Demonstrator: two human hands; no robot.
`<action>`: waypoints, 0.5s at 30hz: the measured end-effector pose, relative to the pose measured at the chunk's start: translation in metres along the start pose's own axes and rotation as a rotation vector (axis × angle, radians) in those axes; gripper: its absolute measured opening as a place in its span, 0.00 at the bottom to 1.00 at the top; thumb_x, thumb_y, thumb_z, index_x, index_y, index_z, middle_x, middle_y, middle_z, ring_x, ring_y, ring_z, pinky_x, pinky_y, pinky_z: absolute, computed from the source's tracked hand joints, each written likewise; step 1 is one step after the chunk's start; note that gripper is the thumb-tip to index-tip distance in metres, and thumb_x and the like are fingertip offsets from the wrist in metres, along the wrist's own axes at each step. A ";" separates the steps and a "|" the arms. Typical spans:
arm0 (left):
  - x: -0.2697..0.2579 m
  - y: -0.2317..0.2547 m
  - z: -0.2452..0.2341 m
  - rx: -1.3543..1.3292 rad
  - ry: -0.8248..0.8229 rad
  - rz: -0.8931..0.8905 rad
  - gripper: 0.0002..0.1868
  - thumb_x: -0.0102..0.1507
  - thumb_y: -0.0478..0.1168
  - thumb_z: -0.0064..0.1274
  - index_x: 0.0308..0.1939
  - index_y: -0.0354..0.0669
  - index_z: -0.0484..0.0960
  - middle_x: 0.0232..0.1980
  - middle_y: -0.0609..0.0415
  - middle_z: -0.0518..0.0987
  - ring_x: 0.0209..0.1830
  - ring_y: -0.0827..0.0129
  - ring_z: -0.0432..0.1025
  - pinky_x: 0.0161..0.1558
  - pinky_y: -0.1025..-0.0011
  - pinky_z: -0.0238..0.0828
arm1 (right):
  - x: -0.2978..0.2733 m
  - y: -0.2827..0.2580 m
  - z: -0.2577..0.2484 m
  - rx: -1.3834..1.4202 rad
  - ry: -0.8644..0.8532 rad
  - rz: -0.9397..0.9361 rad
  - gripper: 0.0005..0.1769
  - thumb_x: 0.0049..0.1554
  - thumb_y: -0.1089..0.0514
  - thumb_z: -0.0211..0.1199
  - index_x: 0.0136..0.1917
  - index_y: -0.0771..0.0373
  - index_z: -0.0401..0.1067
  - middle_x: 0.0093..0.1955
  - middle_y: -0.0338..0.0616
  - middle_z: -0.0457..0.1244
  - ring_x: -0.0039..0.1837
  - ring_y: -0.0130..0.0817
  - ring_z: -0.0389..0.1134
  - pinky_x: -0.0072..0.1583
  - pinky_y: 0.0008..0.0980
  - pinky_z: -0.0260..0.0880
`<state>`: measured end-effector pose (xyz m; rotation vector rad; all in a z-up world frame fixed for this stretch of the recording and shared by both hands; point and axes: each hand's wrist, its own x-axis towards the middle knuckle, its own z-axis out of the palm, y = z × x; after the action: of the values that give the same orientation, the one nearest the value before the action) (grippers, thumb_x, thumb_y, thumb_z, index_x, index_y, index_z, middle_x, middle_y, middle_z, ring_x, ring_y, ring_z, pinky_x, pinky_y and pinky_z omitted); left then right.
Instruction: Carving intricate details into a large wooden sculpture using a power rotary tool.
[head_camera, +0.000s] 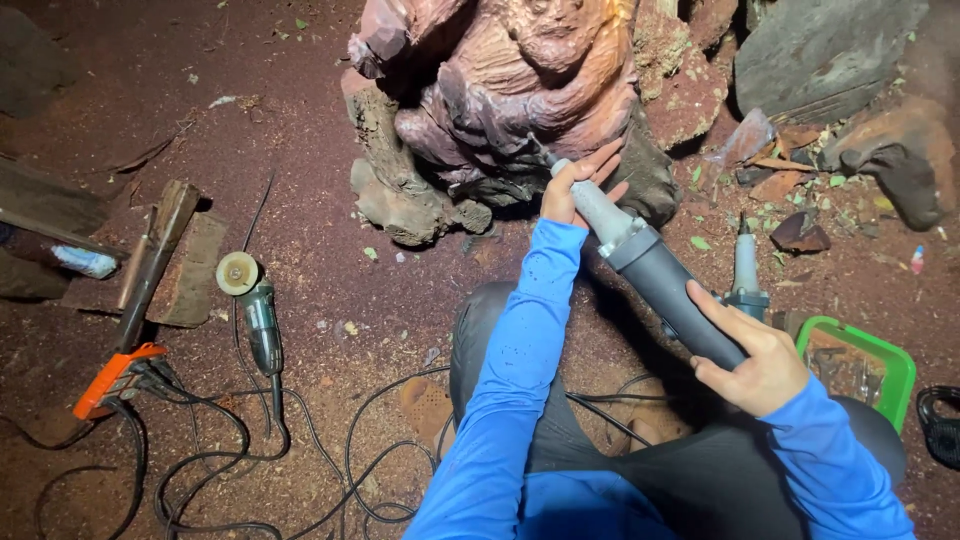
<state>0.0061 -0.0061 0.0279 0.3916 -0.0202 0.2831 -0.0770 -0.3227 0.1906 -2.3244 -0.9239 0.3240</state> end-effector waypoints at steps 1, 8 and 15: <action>-0.001 0.003 0.002 0.019 -0.026 -0.006 0.27 0.59 0.41 0.47 0.61 0.32 0.77 0.74 0.42 0.68 0.79 0.52 0.51 0.67 0.40 0.54 | 0.000 -0.001 -0.001 0.004 0.001 -0.008 0.52 0.36 0.67 0.68 0.75 0.47 0.66 0.56 0.41 0.71 0.43 0.37 0.73 0.48 0.31 0.72; -0.004 0.026 0.022 0.037 0.004 -0.005 0.09 0.60 0.38 0.48 0.42 0.41 0.70 0.69 0.29 0.69 0.75 0.40 0.58 0.50 0.38 0.72 | 0.004 0.002 0.000 0.007 0.037 -0.070 0.53 0.34 0.66 0.68 0.75 0.50 0.66 0.62 0.45 0.70 0.51 0.40 0.74 0.53 0.32 0.72; 0.010 0.037 0.025 0.079 0.139 -0.103 0.16 0.58 0.38 0.49 0.49 0.41 0.67 0.65 0.26 0.72 0.69 0.35 0.64 0.46 0.35 0.71 | 0.010 0.007 0.010 0.084 0.063 -0.114 0.53 0.35 0.66 0.68 0.76 0.53 0.65 0.65 0.49 0.68 0.57 0.41 0.74 0.57 0.32 0.71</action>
<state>0.0059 0.0201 0.0658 0.4488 0.1478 0.2089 -0.0706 -0.3157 0.1780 -2.1828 -0.9885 0.2364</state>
